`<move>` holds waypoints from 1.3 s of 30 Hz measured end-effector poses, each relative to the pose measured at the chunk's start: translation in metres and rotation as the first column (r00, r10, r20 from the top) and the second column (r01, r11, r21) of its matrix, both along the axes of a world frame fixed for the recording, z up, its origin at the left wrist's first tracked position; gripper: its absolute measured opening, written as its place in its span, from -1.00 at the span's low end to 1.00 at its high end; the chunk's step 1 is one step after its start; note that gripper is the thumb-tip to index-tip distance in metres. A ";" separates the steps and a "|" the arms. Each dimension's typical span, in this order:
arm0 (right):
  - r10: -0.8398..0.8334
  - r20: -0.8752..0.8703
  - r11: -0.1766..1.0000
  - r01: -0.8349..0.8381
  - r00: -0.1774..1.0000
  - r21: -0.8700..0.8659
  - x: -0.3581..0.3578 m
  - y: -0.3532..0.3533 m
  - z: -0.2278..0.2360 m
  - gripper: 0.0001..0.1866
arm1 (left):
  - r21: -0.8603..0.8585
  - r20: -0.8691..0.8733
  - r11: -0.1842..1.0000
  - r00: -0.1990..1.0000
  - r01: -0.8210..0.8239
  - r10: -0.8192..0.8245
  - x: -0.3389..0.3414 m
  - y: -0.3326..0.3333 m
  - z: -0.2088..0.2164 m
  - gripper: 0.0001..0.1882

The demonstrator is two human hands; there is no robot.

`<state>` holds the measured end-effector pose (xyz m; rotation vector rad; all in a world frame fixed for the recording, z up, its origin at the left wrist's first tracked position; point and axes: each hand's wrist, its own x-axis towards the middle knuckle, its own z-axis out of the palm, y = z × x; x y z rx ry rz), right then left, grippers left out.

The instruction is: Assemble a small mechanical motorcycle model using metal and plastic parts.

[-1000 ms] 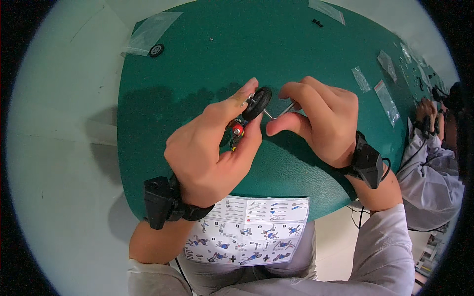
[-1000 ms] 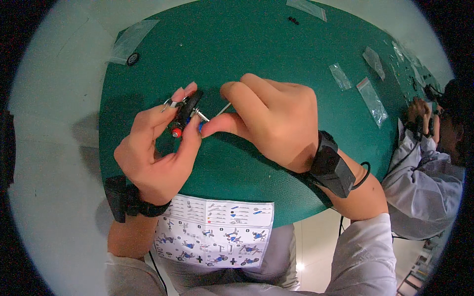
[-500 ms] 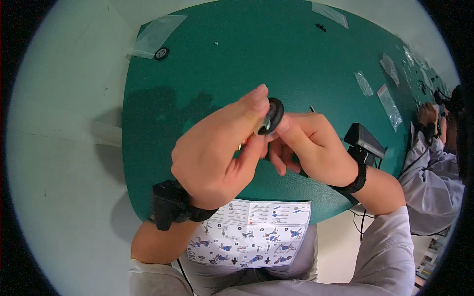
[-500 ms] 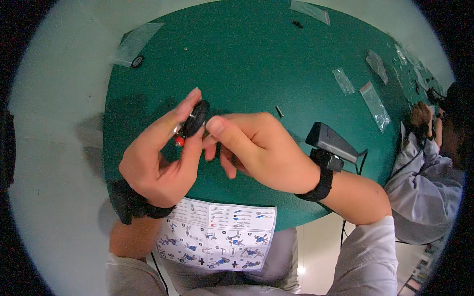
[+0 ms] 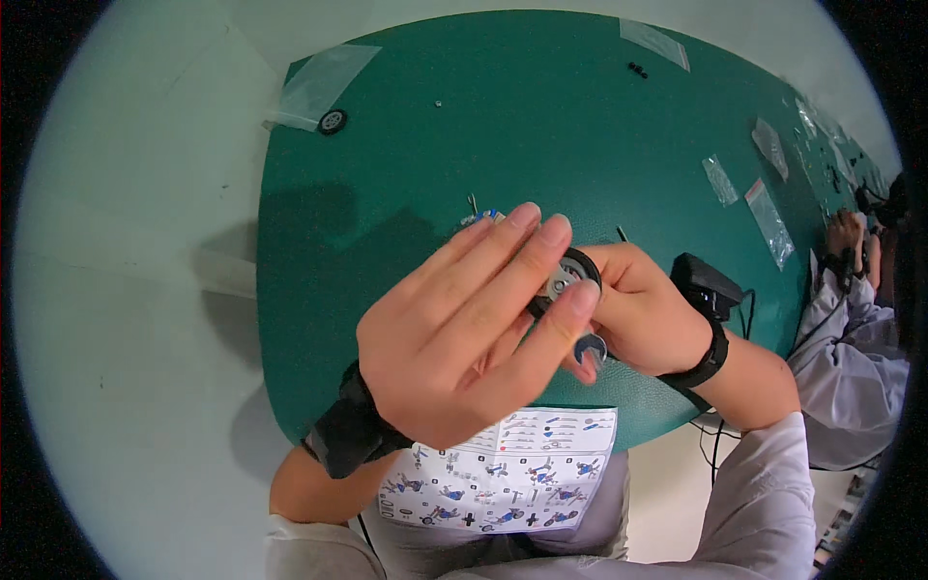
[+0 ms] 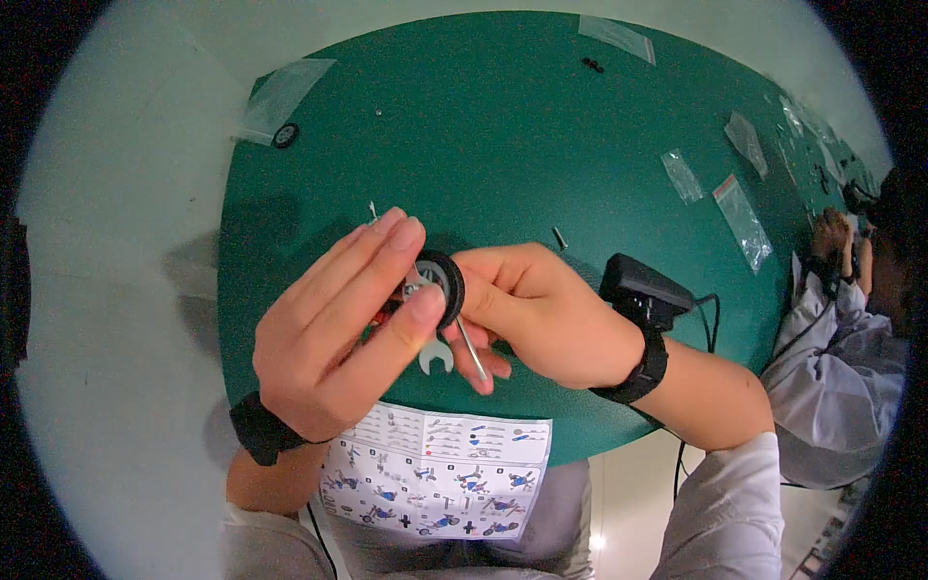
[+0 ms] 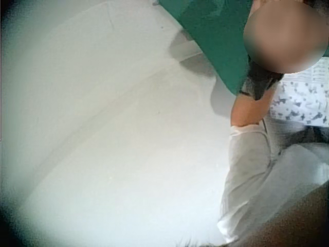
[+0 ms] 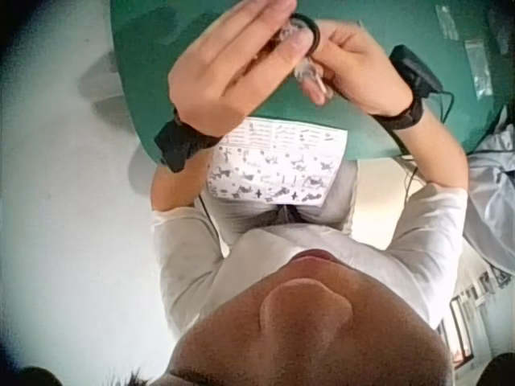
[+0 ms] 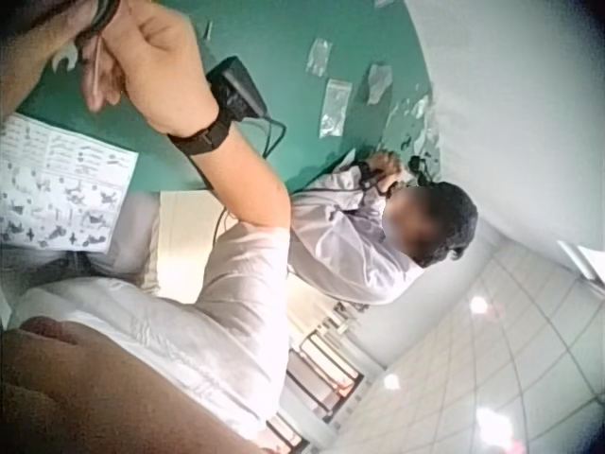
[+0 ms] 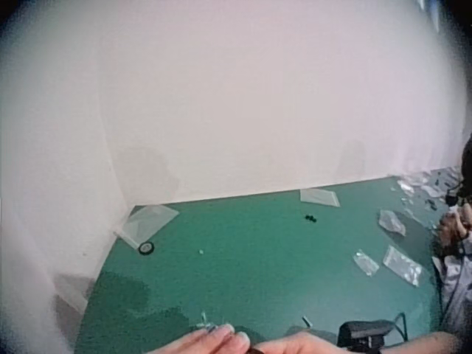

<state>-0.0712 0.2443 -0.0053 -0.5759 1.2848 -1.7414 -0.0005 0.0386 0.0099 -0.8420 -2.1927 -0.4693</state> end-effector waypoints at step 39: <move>0.044 0.374 0.983 0.025 0.927 -0.180 0.002 0.010 -0.007 -0.47 | 0.119 -0.105 0.993 0.994 0.012 0.000 0.006 0.010 -0.008 -0.62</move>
